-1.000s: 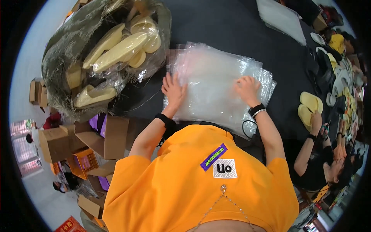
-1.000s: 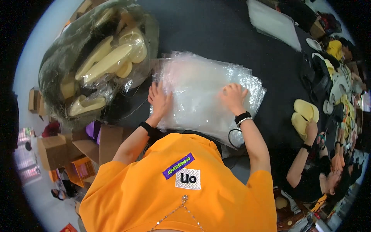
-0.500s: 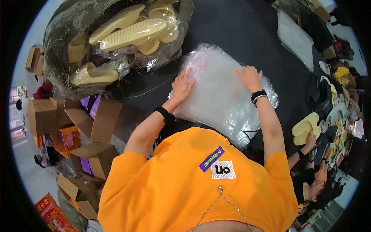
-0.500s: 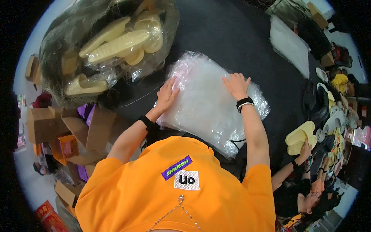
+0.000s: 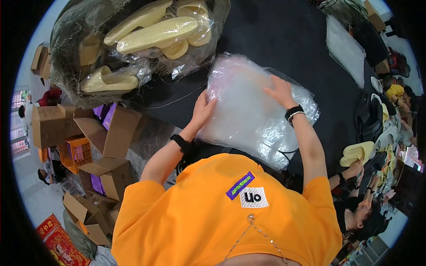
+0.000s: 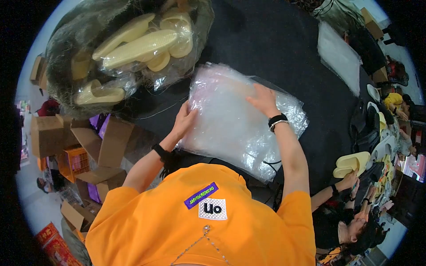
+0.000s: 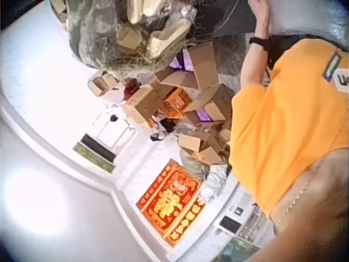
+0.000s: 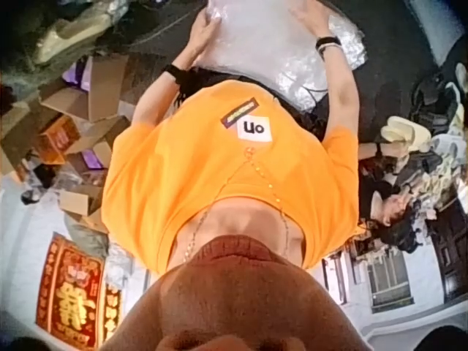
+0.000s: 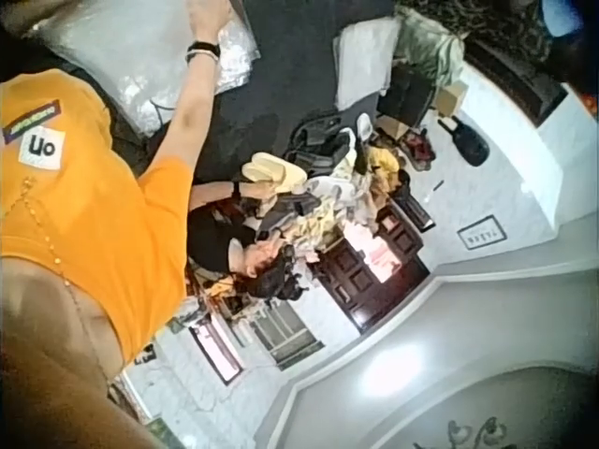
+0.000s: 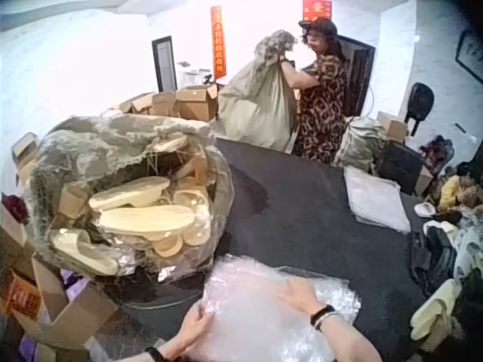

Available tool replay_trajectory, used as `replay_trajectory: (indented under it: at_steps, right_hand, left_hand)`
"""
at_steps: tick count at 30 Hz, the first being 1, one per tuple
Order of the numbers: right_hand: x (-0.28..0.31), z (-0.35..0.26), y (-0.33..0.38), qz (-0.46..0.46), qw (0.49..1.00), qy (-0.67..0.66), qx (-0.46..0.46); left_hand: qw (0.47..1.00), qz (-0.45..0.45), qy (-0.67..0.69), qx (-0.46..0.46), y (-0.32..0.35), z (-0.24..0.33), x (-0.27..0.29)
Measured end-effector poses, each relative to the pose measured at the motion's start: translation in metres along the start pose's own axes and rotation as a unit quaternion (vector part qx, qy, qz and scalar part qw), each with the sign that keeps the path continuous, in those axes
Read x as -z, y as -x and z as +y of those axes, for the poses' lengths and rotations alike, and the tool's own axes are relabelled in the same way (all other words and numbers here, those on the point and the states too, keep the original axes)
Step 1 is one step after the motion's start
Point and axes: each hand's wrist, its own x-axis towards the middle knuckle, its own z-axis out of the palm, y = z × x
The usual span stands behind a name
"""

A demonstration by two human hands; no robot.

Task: Sorting and packing sandals into bags and sacks in a workshop.

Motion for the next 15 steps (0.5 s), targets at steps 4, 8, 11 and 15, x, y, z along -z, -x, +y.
replay_trajectory:
  at_steps: [4,8,11,15]
  right_hand:
    - [-0.003,-0.018,-0.004,-0.058,0.998,-0.004,0.037]
    - [0.007,-0.028,-0.005,-0.071,0.991,0.096,0.062]
    - [0.011,-0.027,-0.014,-0.121,0.990,0.064,-0.011]
    - [0.012,-0.023,-0.015,-0.129,0.989,0.069,0.016]
  left_hand:
    - [0.996,-0.031,-0.077,0.035,0.007,-0.008,0.013]
    - [0.975,0.057,-0.195,0.091,0.013,0.010,0.004]
    - [0.967,0.032,-0.211,0.138,0.007,0.028,-0.001]
    - [0.983,0.033,-0.114,0.141,-0.006,0.016,-0.003]
